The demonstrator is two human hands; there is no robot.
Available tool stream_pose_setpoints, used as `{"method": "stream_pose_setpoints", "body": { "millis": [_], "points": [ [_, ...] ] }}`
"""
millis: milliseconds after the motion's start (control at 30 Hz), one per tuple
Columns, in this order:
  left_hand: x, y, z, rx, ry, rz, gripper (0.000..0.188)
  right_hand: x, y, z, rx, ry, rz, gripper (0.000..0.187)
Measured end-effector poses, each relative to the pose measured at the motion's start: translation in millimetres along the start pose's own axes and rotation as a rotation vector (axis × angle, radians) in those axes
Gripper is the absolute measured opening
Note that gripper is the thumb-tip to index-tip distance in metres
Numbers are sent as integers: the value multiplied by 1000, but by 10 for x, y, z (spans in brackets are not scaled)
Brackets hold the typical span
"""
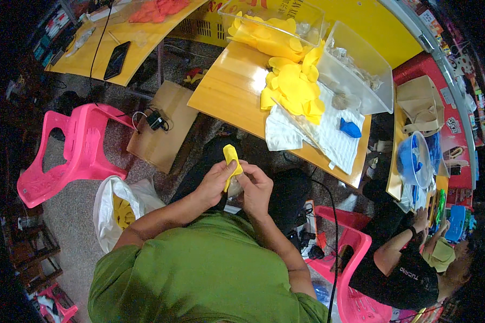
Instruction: Stuffing and assembling yellow banana-shaped plush toys by adding padding and attaching them to sticks or bagging them.
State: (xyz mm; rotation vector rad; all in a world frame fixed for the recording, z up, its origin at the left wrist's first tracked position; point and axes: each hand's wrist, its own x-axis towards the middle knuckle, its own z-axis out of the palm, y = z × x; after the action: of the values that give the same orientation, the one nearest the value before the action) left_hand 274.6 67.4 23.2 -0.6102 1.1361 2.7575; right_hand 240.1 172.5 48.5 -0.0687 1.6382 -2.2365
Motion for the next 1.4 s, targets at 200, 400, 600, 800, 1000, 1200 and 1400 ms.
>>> {"method": "stream_pose_setpoints", "body": {
  "millis": [200, 400, 600, 800, 1000, 1200, 1400],
  "points": [
    [-52, -118, -26, 26, -42, -45, 29, 90, 291, -130, -206, 6, -245, 17],
    [-110, -72, -52, 117, -13, -151, 31, 119, 335, -168, -257, 11, -87, 18],
    [-126, 51, -94, 159, -77, 7, 31, 95, 169, -164, -70, -90, -5, 14],
    [-100, 74, -104, 48, 53, 82, 21, 85, 257, -229, -205, -67, -70, 7],
    [-87, -27, -92, 16, 83, 84, 14, 101, 369, -209, -312, 143, -149, 19],
    [-18, -24, -81, -304, 169, 62, 12, -121, 232, -183, -503, -74, -179, 31],
    [-130, 19, -24, -197, 72, 134, 19, -120, -31, -107, -867, -161, -673, 26]
  ]
}}
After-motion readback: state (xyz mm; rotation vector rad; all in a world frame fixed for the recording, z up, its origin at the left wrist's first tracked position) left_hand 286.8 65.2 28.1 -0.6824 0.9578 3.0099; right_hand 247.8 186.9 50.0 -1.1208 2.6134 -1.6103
